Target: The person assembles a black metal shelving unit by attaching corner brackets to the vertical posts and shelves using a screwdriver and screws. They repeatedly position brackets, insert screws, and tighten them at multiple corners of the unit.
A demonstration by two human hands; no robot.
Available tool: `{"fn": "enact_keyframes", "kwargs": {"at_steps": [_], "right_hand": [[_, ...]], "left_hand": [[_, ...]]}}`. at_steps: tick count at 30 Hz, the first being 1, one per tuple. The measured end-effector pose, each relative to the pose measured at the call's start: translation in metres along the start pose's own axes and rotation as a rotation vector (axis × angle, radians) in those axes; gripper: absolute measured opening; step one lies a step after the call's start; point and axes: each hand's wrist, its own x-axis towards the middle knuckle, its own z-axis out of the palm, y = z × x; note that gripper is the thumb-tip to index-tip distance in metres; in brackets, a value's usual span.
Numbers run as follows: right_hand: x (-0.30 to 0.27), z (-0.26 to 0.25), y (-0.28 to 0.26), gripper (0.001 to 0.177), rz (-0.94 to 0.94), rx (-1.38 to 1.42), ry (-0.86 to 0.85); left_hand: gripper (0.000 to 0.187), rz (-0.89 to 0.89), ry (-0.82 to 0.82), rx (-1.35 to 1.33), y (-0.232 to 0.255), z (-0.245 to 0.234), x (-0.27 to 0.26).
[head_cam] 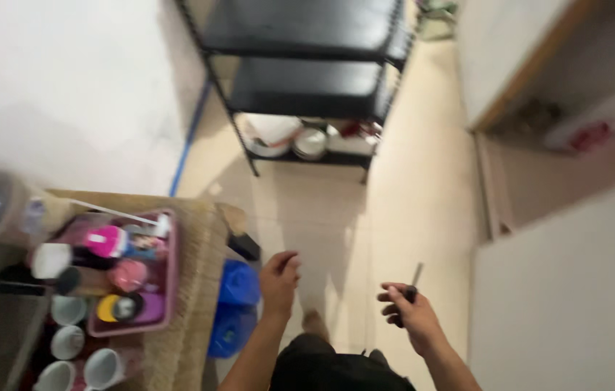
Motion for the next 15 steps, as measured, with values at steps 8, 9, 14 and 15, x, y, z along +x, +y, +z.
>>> {"fn": "enact_keyframes", "kwargs": {"at_steps": [8,9,14,15], "right_hand": [[0.121,0.07,-0.092,0.039,-0.064,0.039,-0.076],[0.137,0.078,-0.102,0.038,-0.074,0.052,-0.09],[0.229,0.116,-0.155,0.035,-0.17,0.037,-0.023],[0.249,0.126,-0.173,0.035,-0.233,0.063,-0.012]], "left_hand": [[0.014,0.154,-0.056,-0.073,0.056,0.025,0.158],[0.014,0.141,-0.049,-0.103,0.06,0.027,0.174],[0.015,0.175,-0.03,-0.219,0.073,0.033,0.251],[0.015,0.198,-0.051,-0.248,0.081,0.034,0.269]]}}
